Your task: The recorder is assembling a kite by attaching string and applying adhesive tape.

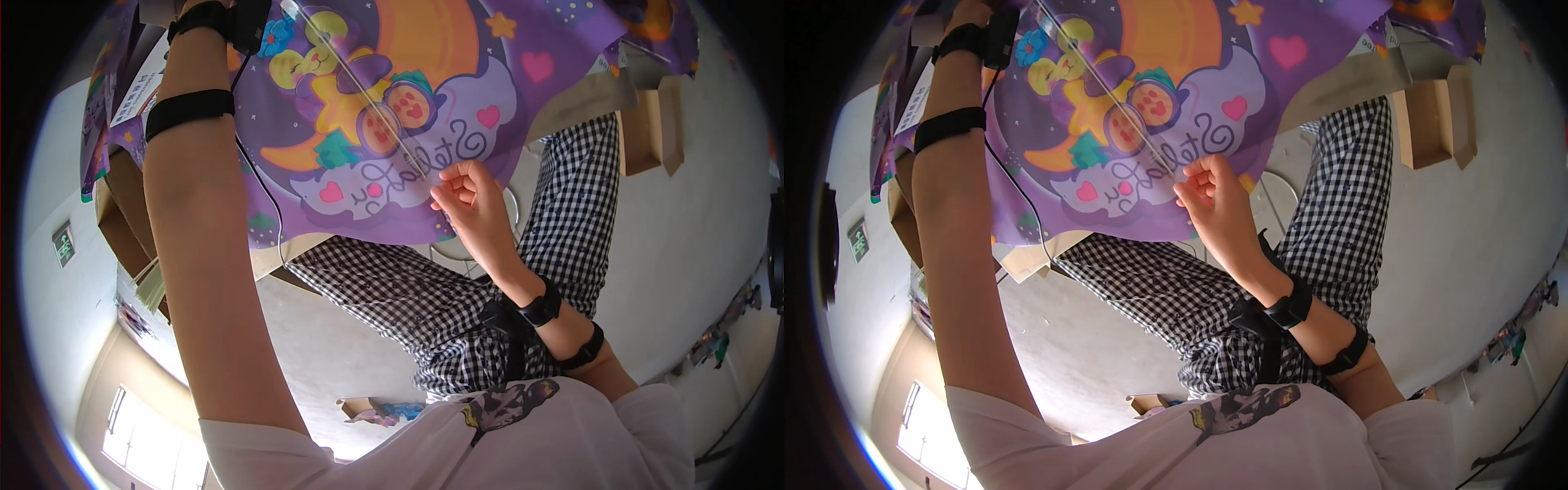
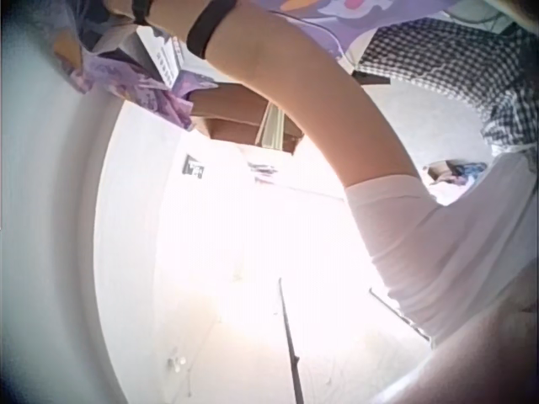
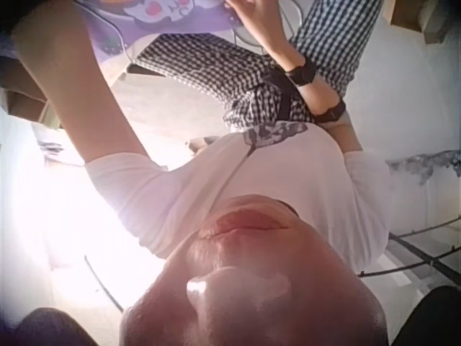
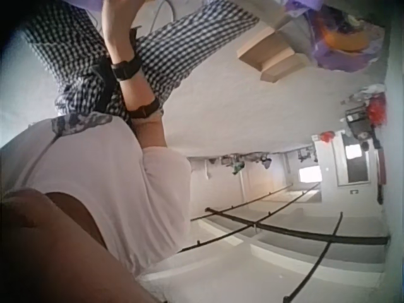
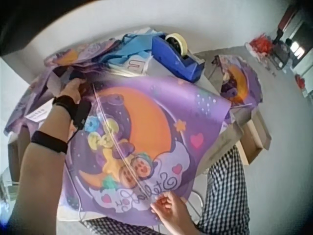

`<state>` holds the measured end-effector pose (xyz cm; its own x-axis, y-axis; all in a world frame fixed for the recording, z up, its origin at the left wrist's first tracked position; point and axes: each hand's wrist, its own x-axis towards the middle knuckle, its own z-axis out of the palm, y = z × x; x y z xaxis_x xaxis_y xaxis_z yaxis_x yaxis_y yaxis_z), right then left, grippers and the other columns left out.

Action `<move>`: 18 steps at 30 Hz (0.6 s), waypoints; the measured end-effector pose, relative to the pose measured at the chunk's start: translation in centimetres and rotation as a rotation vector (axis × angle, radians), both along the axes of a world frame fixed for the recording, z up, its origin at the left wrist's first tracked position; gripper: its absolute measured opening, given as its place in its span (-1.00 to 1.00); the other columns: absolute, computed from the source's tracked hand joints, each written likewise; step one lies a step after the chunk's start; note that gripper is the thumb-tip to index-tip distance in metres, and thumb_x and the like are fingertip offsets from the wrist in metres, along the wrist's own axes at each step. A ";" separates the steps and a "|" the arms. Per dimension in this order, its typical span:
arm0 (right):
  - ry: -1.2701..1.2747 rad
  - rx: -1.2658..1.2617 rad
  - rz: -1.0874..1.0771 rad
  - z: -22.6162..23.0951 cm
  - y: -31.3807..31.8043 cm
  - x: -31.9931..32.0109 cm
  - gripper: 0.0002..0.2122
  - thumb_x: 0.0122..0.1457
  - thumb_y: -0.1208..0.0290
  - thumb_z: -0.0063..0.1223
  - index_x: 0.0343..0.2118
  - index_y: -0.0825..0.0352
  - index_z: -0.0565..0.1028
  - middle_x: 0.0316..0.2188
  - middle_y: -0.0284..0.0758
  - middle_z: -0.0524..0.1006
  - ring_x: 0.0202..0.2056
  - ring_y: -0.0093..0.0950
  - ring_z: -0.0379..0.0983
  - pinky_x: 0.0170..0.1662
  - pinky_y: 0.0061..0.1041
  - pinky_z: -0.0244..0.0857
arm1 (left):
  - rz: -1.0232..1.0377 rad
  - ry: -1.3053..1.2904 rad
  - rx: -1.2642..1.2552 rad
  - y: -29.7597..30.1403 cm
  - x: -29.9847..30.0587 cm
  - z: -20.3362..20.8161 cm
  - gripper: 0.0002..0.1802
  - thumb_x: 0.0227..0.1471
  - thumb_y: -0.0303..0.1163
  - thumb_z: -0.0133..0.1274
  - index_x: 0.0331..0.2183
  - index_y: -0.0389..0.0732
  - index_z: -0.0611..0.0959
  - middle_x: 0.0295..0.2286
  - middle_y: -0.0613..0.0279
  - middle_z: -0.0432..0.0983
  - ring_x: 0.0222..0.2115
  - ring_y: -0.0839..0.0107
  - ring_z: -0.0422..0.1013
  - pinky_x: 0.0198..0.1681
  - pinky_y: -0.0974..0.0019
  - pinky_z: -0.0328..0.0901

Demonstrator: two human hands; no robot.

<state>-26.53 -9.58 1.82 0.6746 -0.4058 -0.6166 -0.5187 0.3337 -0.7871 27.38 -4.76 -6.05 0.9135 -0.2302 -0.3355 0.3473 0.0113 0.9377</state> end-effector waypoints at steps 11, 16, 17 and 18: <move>0.060 -0.086 -0.013 0.6 0.7 1.5 -0.77 0.19 0.51 0.16 -0.19 0.42 0.34 -0.42 -0.28 0.52 -0.40 -0.51 0.56 -0.35 -0.58 0.42 | -0.297 -0.424 0.218 3.1 0.0 -0.1 -0.88 0.03 -0.41 0.16 -0.43 -0.26 0.64 -0.46 0.22 0.56 -0.42 0.37 0.47 -0.28 0.33 0.37; 0.020 -0.075 -0.012 1.0 1.5 1.9 -0.77 0.17 0.54 0.18 -0.21 0.43 0.35 -0.43 -0.27 0.53 -0.40 -0.51 0.56 -0.33 -0.58 0.43 | -0.582 1.031 -0.849 5.4 3.0 1.4 -0.92 0.02 -0.39 0.17 -0.42 -0.18 0.65 -0.48 0.29 0.53 -0.46 0.36 0.44 -0.32 0.27 0.39; 0.036 -0.083 -0.031 0.7 0.8 1.7 -0.77 0.16 0.55 0.18 -0.21 0.43 0.35 -0.43 -0.27 0.52 -0.40 -0.51 0.56 -0.32 -0.58 0.43 | -0.604 1.038 -0.873 3.2 1.2 0.8 -0.92 0.02 -0.39 0.17 -0.42 -0.18 0.65 -0.48 0.29 0.53 -0.46 0.36 0.44 -0.32 0.27 0.39; 0.046 -0.111 -0.043 0.3 0.2 1.5 -0.77 0.16 0.55 0.18 -0.21 0.43 0.35 -0.43 -0.27 0.52 -0.40 -0.51 0.56 -0.32 -0.58 0.43 | -0.386 0.592 -0.415 0.7 -1.2 -0.2 -0.94 0.03 -0.40 0.15 -0.40 -0.16 0.66 -0.48 0.30 0.53 -0.46 0.35 0.43 -0.34 0.24 0.40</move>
